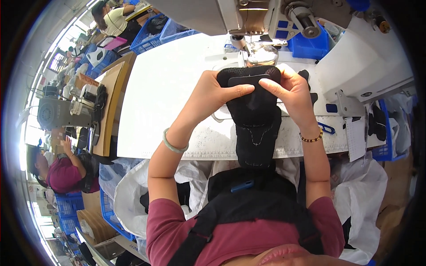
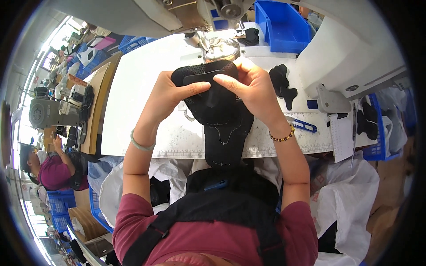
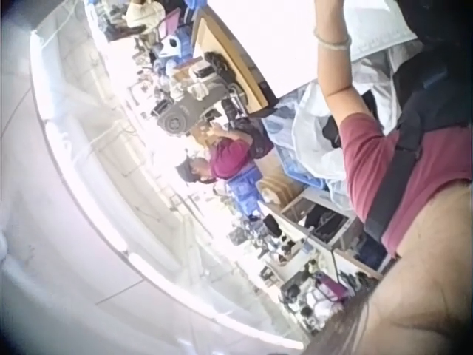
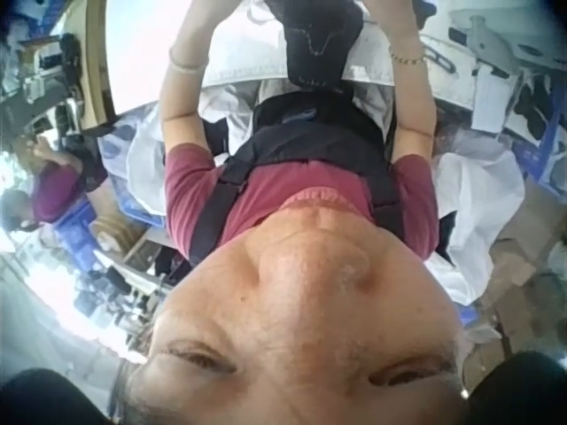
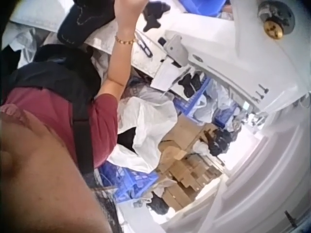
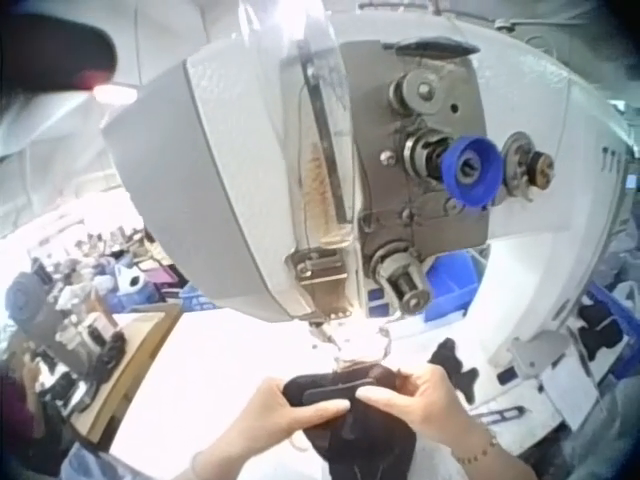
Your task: Stitch shoe components together using an industrial sewing machine.
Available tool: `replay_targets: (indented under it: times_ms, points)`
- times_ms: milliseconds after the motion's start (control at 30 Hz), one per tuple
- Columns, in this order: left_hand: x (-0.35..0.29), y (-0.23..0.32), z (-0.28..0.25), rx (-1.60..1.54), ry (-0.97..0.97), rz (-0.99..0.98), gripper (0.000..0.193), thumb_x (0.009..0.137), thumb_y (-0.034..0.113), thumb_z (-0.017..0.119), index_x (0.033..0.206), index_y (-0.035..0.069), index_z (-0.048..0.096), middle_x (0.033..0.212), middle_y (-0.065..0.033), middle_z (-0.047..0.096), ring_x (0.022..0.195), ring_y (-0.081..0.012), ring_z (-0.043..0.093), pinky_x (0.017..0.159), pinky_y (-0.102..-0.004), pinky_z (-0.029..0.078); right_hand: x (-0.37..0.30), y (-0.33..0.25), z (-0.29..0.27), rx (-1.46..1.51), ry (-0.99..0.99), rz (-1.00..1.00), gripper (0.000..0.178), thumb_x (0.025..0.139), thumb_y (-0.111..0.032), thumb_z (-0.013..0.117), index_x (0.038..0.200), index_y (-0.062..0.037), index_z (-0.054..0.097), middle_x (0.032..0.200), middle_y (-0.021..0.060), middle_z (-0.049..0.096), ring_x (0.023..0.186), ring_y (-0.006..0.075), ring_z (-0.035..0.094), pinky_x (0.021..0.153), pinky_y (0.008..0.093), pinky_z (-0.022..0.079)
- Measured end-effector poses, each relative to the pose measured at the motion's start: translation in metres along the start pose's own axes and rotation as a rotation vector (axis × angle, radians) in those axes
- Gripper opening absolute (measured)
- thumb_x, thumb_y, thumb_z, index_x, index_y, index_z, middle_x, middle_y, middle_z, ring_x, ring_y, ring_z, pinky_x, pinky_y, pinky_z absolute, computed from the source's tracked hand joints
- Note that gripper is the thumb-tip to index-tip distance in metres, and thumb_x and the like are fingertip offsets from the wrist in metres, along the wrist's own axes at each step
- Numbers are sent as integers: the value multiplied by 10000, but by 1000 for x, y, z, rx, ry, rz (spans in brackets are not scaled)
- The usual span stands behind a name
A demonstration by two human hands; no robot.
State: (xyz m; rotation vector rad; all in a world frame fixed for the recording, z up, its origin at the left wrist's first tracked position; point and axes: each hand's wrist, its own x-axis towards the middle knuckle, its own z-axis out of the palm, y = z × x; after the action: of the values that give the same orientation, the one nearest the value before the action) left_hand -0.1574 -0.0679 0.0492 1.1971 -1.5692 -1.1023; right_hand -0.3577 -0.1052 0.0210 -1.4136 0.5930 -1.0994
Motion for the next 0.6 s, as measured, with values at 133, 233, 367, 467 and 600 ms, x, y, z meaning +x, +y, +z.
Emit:
replay_targets:
  times_ms: [133, 233, 367, 467, 600]
  points:
    - [-4, 5, 5, -56, 60, 8, 192, 787, 150, 729, 856, -24, 685, 706, -20, 641, 599, -47, 557, 504, -169, 418, 2, 3, 3, -57, 31, -76, 189, 856, -113, 660, 986, 0, 580, 870, 7, 616, 741, 23, 544, 594, 166, 442]
    - [-8, 1, 5, -193, 174, -18, 208, 784, 106, 724, 896, -61, 671, 776, -75, 669, 655, -97, 616, 579, -209, 498, -9, 8, 6, -22, 178, -147, 204, 866, -82, 633, 1038, -9, 552, 870, 28, 595, 703, 67, 550, 604, 201, 454]
    - [-10, -7, 8, -500, 302, -8, 222, 786, 26, 697, 947, -110, 629, 888, -159, 669, 755, -180, 662, 708, -271, 554, -15, 40, -20, -879, 298, -827, 390, 772, 20, 657, 1122, -121, 559, 968, 61, 564, 798, 185, 574, 677, 277, 448]
    - [-15, -10, 7, -603, 410, -15, 223, 790, 18, 687, 962, -107, 621, 896, -156, 663, 766, -184, 661, 712, -271, 554, -11, 33, -12, -1298, 201, -997, 566, 717, 17, 691, 1194, -257, 557, 1079, 27, 534, 946, 158, 540, 795, 309, 410]
    - [-12, -10, 11, -647, 460, -40, 229, 789, 18, 683, 973, -101, 615, 899, -153, 658, 762, -186, 658, 707, -269, 550, 7, 27, -12, -1279, 58, -1156, 456, 659, -148, 776, 1082, -270, 658, 1084, 46, 499, 991, 213, 453, 824, 338, 346]
